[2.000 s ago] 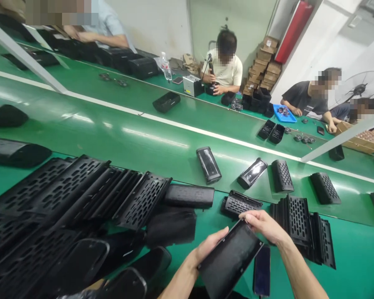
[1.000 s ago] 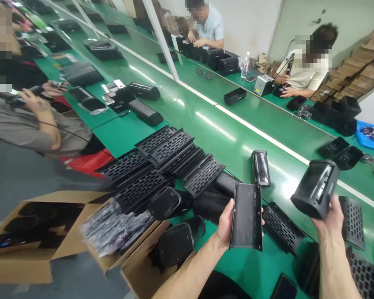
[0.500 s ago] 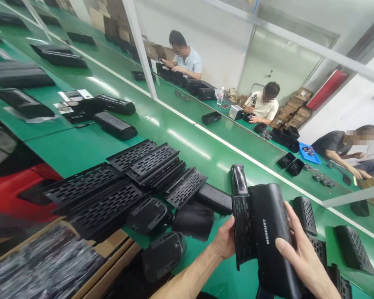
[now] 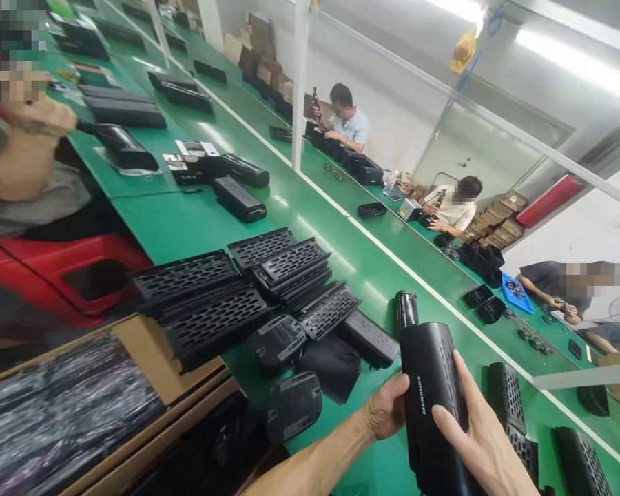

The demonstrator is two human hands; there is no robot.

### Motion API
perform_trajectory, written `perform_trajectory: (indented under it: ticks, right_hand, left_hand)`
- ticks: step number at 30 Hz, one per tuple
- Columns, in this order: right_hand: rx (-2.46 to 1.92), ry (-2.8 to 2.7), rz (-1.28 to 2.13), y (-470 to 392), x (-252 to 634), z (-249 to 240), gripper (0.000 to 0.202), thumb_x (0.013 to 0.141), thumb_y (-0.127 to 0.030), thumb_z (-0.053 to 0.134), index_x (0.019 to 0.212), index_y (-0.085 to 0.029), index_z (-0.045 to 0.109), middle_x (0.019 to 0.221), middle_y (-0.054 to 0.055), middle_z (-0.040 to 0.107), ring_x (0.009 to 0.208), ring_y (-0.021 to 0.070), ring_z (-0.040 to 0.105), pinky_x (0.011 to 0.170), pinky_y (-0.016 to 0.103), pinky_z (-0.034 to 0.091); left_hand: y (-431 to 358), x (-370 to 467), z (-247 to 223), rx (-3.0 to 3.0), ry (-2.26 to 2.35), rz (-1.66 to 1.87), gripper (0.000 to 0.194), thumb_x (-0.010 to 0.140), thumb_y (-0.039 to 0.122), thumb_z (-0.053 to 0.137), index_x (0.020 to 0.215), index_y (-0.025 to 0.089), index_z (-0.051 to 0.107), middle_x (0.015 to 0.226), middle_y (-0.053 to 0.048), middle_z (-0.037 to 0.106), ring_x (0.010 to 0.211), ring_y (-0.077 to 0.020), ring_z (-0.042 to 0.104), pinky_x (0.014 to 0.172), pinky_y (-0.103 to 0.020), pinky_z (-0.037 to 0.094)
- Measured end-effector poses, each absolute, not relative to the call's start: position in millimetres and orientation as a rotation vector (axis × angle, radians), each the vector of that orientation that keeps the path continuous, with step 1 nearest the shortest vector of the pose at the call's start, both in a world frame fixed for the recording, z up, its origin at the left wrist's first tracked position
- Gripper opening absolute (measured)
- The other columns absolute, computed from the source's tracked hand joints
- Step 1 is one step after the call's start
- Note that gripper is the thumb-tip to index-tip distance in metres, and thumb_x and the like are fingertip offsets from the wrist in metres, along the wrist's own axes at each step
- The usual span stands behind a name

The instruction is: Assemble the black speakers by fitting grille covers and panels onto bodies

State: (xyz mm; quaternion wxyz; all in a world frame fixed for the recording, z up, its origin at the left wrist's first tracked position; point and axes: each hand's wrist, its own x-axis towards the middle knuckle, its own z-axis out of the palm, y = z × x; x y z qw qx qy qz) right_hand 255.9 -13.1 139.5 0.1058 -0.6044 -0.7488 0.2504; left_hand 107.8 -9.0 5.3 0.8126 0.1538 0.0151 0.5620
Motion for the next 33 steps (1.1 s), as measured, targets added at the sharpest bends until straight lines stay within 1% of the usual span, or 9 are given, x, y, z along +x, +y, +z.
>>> perform_trajectory:
  ticks: [5, 9, 13, 16, 18, 23, 26, 30, 33]
  right_hand:
    - [-1.804, -2.228, 0.764, -8.2, 253.9, 136.9, 0.089, 0.098, -0.055, 0.052, 0.170, -0.029, 0.006, 0.171, 0.010, 0.033, 0.154, 0.0336, 0.037, 0.123, 0.053, 0.036]
    - [-1.810, -2.226, 0.834, 5.5, 258.2, 146.7, 0.090, 0.097, -0.059, 0.052, 0.170, -0.027, 0.009, 0.172, 0.011, 0.028, 0.156, 0.0333, 0.033, 0.126, 0.055, 0.030]
    - [-1.665, -2.066, 0.667, -10.5, 277.9, 139.6, 0.085, 0.095, -0.057, 0.061, 0.166, -0.032, 0.022, 0.172, 0.010, 0.028, 0.155, 0.0367, 0.034, 0.123, 0.058, 0.035]
    - [-1.554, -1.774, 0.493, -40.7, 282.6, 106.5, 0.101, 0.089, -0.053, 0.070, 0.167, -0.032, 0.008, 0.171, 0.013, 0.020, 0.154, 0.0417, 0.032, 0.116, 0.061, 0.043]
    - [-1.576, -1.668, 0.378, -52.9, 274.4, 82.5, 0.112, 0.084, -0.052, 0.077, 0.166, -0.029, 0.004, 0.171, 0.016, 0.017, 0.154, 0.0447, 0.028, 0.117, 0.065, 0.039]
    - [-1.409, -1.497, 0.060, -43.2, 262.6, 74.7, 0.089, 0.080, -0.048, 0.082, 0.151, -0.027, 0.033, 0.158, 0.017, 0.038, 0.146, 0.0429, 0.039, 0.119, 0.070, 0.028]
    - [-1.367, -1.556, 0.084, -44.7, 283.1, 94.8, 0.080, 0.079, -0.044, 0.083, 0.144, -0.027, 0.040, 0.154, 0.015, 0.044, 0.144, 0.0414, 0.043, 0.119, 0.068, 0.028]
    - [-1.399, -1.591, 0.207, -60.0, 307.3, 108.7, 0.077, 0.080, -0.049, 0.082, 0.142, -0.029, 0.042, 0.154, 0.015, 0.047, 0.143, 0.0425, 0.045, 0.116, 0.065, 0.033]
    - [-1.408, -1.609, 0.237, -63.8, 312.8, 107.9, 0.075, 0.080, -0.053, 0.081, 0.141, -0.029, 0.044, 0.152, 0.014, 0.050, 0.141, 0.0425, 0.047, 0.113, 0.062, 0.038]
  left_hand:
    - [-5.0, 110.4, 1.8, 0.348, 0.042, 1.180, 0.075, 0.075, 0.061, 0.084, 0.133, 0.015, 0.070, 0.134, -0.017, 0.072, 0.131, -0.0380, 0.063, 0.112, -0.047, 0.046]
    - [3.7, 119.1, 4.5, 0.301, 0.134, 1.211, 0.069, 0.072, 0.061, 0.086, 0.121, 0.014, 0.075, 0.119, -0.016, 0.078, 0.115, -0.0356, 0.072, 0.098, -0.042, 0.054]
    - [14.7, 116.5, 20.7, 0.290, 0.150, 1.331, 0.073, 0.067, 0.057, 0.091, 0.125, 0.016, 0.072, 0.118, -0.014, 0.078, 0.113, -0.0356, 0.072, 0.100, -0.045, 0.054]
    - [21.0, 112.7, 33.8, 0.308, 0.165, 1.408, 0.083, 0.062, 0.053, 0.095, 0.133, 0.021, 0.066, 0.125, -0.013, 0.076, 0.118, -0.0373, 0.069, 0.105, -0.050, 0.052]
    - [23.1, 115.5, 40.2, 0.319, 0.180, 1.438, 0.088, 0.062, 0.052, 0.095, 0.138, 0.022, 0.062, 0.129, -0.013, 0.074, 0.122, -0.0378, 0.067, 0.109, -0.052, 0.050]
    - [30.9, 116.3, 49.6, 0.473, 0.213, 1.381, 0.098, 0.063, 0.057, 0.094, 0.146, 0.022, 0.055, 0.136, -0.015, 0.069, 0.132, -0.0403, 0.060, 0.116, -0.056, 0.042]
    - [44.0, 86.8, 60.0, 0.704, 0.277, 1.349, 0.108, 0.062, 0.059, 0.093, 0.154, 0.025, 0.047, 0.150, -0.017, 0.059, 0.142, -0.0410, 0.051, 0.121, -0.057, 0.035]
    - [60.2, 39.8, 85.9, 1.202, 0.421, 1.322, 0.118, 0.057, 0.033, 0.100, 0.159, 0.031, 0.041, 0.166, -0.012, 0.040, 0.153, -0.0402, 0.035, 0.128, -0.054, 0.021]
    - [64.0, 28.9, 100.3, 1.351, 0.373, 1.202, 0.104, 0.061, 0.032, 0.096, 0.154, 0.029, 0.051, 0.163, -0.010, 0.045, 0.149, -0.0420, 0.039, 0.126, -0.053, 0.024]
